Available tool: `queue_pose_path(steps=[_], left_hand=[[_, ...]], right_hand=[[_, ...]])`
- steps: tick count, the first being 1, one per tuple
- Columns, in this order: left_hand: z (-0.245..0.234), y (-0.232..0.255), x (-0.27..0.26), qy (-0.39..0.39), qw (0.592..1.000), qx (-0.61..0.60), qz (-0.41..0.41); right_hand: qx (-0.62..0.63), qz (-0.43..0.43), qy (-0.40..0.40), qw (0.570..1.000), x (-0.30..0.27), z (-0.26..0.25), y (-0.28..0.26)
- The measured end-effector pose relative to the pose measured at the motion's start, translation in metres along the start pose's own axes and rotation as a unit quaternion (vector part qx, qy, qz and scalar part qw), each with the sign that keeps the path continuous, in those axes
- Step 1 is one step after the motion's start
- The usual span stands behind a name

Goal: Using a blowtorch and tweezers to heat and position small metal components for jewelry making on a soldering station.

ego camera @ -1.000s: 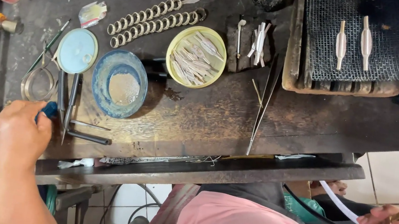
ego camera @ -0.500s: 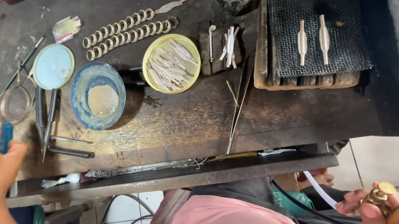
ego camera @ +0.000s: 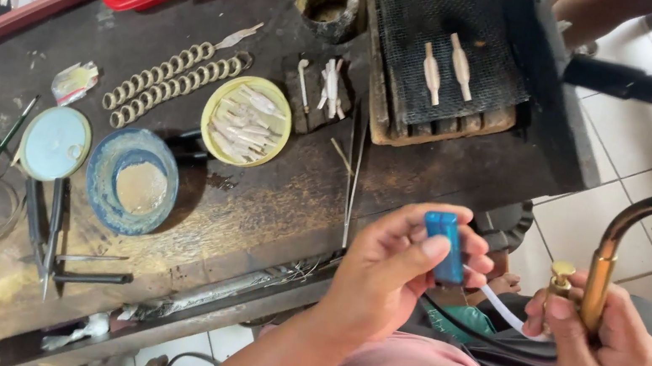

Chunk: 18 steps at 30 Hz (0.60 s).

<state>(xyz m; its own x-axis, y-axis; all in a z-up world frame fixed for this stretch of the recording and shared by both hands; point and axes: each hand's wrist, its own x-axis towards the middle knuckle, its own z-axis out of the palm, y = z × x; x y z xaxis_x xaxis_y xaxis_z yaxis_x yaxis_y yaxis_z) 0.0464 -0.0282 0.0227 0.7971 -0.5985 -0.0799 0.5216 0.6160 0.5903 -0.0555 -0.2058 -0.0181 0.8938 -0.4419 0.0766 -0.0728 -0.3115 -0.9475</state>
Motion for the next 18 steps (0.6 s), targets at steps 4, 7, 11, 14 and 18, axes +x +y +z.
queue_pose_path(steps=[4, 7, 11, 14, 18], left_hand=[[0.018, -0.017, 0.031, 0.039, 0.997, 0.044, -0.051], [0.02, -0.022, 0.042, 0.069, 0.996, 0.027, -0.051], [0.016, -0.028, 0.039, 0.057, 0.997, 0.025, -0.039], [0.018, -0.027, 0.022, -0.06, 0.943, 0.321, 0.058], [0.006, -0.033, 0.0, -0.117, 0.733, 0.615, 0.265]], right_hand=[[-0.063, 0.004, 0.006, 0.998, -0.01, -0.015, 0.005], [-0.106, 0.084, -0.007, 0.991, -0.013, -0.017, 0.001], [-0.063, 0.063, 0.002, 0.996, -0.015, -0.019, 0.009], [-0.043, 0.068, -0.007, 0.997, -0.007, -0.019, -0.003], [-0.03, 0.06, -0.044, 0.997, -0.002, -0.017, -0.006]])
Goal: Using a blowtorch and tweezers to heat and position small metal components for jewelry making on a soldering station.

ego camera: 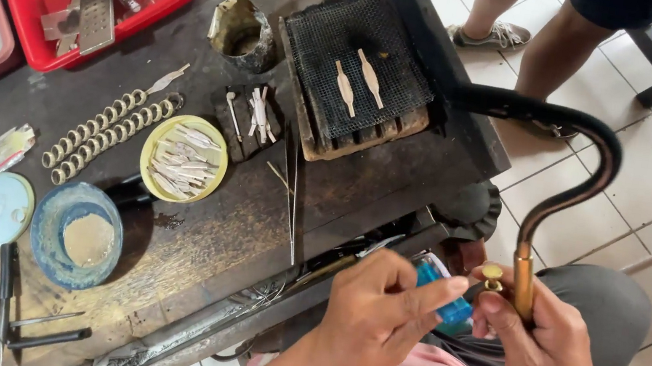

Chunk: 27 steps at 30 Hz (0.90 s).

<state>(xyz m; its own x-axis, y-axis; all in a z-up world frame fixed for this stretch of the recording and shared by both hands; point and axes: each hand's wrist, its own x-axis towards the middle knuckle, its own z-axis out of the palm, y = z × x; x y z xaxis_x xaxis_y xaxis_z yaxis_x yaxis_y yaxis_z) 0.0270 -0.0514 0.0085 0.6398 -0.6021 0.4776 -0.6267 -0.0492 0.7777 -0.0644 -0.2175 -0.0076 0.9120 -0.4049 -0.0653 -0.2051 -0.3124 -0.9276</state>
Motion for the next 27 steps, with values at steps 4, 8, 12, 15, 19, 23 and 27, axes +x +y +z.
queue_pose_path(steps=[4, 8, 12, 15, 19, 23, 27], left_hand=[[0.0, -0.008, -0.015, 0.055, 0.998, 0.017, 0.015], [-0.011, 0.003, -0.001, -0.002, 0.99, -0.096, -0.104], [-0.002, 0.004, 0.007, 0.054, 0.936, -0.305, -0.167], [0.008, 0.0, 0.008, 0.106, 0.881, -0.402, -0.228], [0.011, -0.006, 0.013, 0.149, 0.787, -0.514, -0.308], [0.006, -0.008, 0.017, 0.152, 0.782, -0.502, -0.337], [0.005, -0.012, 0.017, 0.177, 0.768, -0.529, -0.313]], right_hand=[[-0.013, 0.078, -0.01, 0.997, 0.003, 0.002, 0.003], [0.006, 0.085, -0.007, 0.996, -0.001, 0.003, 0.01], [-0.001, 0.064, 0.0, 0.998, -0.007, 0.001, 0.008], [-0.017, 0.072, 0.018, 0.997, -0.014, 0.001, 0.012], [-0.051, 0.073, 0.034, 0.995, -0.016, 0.003, 0.011], [-0.056, 0.044, 0.032, 0.997, -0.021, 0.009, 0.014], [-0.16, 0.132, 0.026, 0.978, -0.022, 0.016, 0.004]])
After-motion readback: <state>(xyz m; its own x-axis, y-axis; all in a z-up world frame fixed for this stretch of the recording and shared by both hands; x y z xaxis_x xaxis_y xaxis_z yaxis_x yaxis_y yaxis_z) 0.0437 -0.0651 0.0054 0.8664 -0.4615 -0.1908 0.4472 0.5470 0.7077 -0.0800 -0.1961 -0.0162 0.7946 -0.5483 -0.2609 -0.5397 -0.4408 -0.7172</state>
